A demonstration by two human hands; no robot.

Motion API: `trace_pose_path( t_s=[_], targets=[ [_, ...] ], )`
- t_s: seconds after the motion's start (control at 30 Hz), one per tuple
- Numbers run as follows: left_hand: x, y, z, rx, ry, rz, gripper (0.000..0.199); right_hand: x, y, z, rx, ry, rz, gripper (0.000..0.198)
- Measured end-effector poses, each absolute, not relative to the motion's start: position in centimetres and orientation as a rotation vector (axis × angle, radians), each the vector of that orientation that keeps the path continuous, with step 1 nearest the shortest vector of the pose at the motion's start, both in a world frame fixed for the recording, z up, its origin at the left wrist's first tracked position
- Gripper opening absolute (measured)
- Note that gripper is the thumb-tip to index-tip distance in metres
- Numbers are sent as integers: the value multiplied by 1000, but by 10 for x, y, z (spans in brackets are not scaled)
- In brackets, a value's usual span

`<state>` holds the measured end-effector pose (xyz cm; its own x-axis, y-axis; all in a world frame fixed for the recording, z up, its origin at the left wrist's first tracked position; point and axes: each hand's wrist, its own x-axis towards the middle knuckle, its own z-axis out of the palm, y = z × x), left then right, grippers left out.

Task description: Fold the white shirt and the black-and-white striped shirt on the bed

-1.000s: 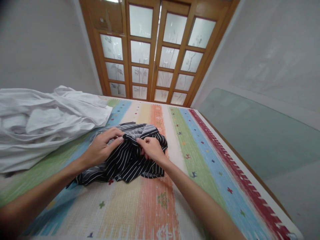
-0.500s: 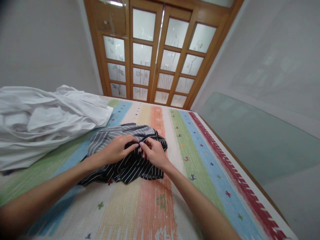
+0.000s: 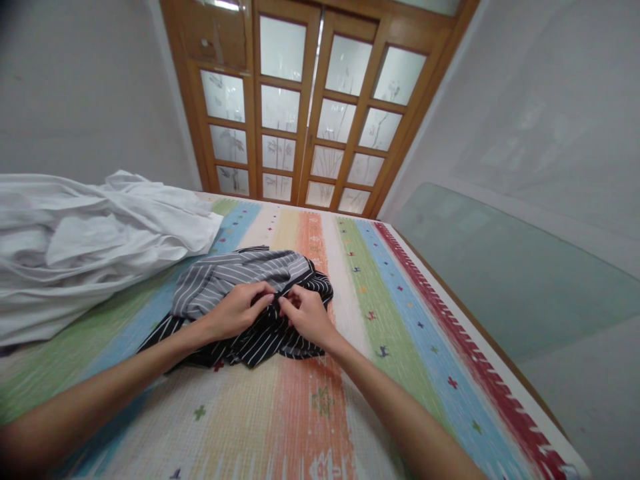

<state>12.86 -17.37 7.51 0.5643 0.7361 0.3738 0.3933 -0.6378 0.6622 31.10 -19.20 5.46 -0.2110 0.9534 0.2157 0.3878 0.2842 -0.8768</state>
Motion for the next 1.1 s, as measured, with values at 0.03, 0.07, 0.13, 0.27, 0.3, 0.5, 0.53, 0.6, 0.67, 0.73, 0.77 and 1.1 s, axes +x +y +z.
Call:
trace_pose_path(
  t_s=[0.03,0.07,0.13,0.27,0.3,0.5,0.53,0.6,0.67,0.73,0.77,1.1],
  targets=[
    [129,-176,77,2280,897,890,21,312,-190,54,-1254,-1797,773,21],
    [128,-178,80,2277,892,896,21,313,-187,52,-1287,-1819,668,20],
    [125,-180,87,2264,908,923,21,319,-180,51,-1355,-1782,566,20],
    [108,-174,99,2130,1065,1105,21,344,-163,58,-1428,-1455,608,15],
    [102,-171,100,2062,1107,1163,22,351,-160,63,-1420,-1369,589,15],
    [87,-157,102,1821,1159,1300,27,362,-157,89,-1308,-1174,452,21],
    [90,-158,101,1822,1146,1292,27,358,-159,91,-1288,-1165,522,22],
    [97,-162,101,1826,1123,1278,27,347,-165,94,-1276,-1168,803,30],
    [103,-167,101,1832,1112,1283,26,336,-171,93,-1304,-1244,1230,44],
    [107,-171,101,1845,1097,1287,25,325,-178,90,-1333,-1360,1584,55],
    [108,-172,100,1857,1084,1286,25,320,-180,88,-1344,-1409,1668,57],
    [101,-179,108,2455,1158,1380,20,303,-178,71,-1217,-1426,1340,42]
  ],
)
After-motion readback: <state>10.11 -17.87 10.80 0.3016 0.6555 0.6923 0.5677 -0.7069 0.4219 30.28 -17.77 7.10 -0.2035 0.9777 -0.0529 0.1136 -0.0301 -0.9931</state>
